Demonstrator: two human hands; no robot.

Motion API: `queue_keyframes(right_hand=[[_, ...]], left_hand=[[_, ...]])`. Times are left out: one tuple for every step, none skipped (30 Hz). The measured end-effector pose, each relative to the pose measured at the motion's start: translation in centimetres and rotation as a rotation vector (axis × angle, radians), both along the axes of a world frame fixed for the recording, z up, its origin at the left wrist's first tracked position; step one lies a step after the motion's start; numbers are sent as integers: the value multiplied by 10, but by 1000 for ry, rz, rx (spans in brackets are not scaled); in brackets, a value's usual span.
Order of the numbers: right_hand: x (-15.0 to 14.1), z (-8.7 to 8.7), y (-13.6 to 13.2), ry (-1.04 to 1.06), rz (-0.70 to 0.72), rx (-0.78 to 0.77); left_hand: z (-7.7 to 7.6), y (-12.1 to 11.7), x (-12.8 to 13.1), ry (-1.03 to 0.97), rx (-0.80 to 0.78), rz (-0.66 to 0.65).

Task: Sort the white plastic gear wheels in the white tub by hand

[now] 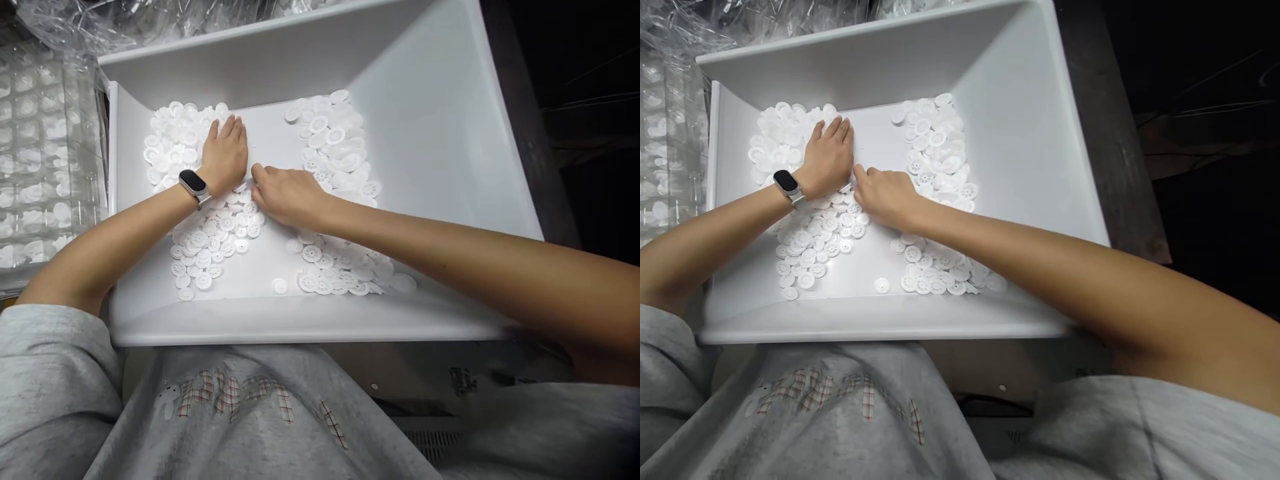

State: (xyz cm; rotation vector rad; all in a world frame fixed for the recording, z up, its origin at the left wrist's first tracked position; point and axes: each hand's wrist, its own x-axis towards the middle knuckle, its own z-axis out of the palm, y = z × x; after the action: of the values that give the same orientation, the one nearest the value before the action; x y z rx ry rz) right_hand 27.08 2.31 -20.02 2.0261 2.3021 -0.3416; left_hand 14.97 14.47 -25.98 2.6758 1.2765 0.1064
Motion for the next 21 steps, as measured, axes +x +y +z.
queue_keyframes(right_hand=[[-6, 0, -5, 17, 3, -12], [-11, -1, -9, 36, 7, -14], [-16, -2, -12, 57, 13, -7], [-20, -3, -14, 81, 19, 5], [-23, -5, -16, 108, 28, 20], [-27, -8, -17, 137, 39, 39], [-29, -11, -18, 168, 53, 59], [-32, -15, -19, 201, 66, 82], [-35, -18, -19, 234, 76, 105], [-37, -23, -20, 267, 76, 132], [-39, -27, -20, 300, 67, 160], [-42, -31, -19, 333, 47, 190], [-44, -35, -19, 366, 23, 220], [-47, -38, -18, 398, -2, 249], [-49, -42, -17, 430, -22, 276], [-51, -45, -16, 461, -35, 299], [-53, -47, -14, 490, -43, 320], [-54, -50, -13, 518, -47, 338], [-56, -52, -12, 542, -50, 354], [-57, -53, -12, 564, -52, 369], [-58, -54, -12, 583, -52, 380]], left_hand=[[0, -1, -4, -5, 5, 0], [1, -2, -7, -12, 13, -2], [2, -3, -10, -19, 22, -5], [3, -4, -13, -26, 33, -9], [4, -5, -15, -32, 43, -13], [6, -6, -16, -36, 54, -17], [7, -7, -17, -39, 65, -20], [8, -8, -17, -40, 76, -22], [8, -9, -16, -41, 87, -24], [9, -9, -16, -41, 99, -27], [9, -9, -15, -42, 110, -31], [9, -9, -15, -41, 121, -35], [9, -9, -14, -40, 131, -41], [10, -9, -14, -37, 140, -46], [10, -9, -14, -33, 147, -52], [11, -8, -14, -27, 153, -58], [11, -8, -13, -20, 158, -64], [13, -7, -13, -12, 162, -69], [14, -7, -12, -4, 165, -75], [16, -6, -12, 4, 167, -81], [18, -5, -11, 13, 168, -87]])
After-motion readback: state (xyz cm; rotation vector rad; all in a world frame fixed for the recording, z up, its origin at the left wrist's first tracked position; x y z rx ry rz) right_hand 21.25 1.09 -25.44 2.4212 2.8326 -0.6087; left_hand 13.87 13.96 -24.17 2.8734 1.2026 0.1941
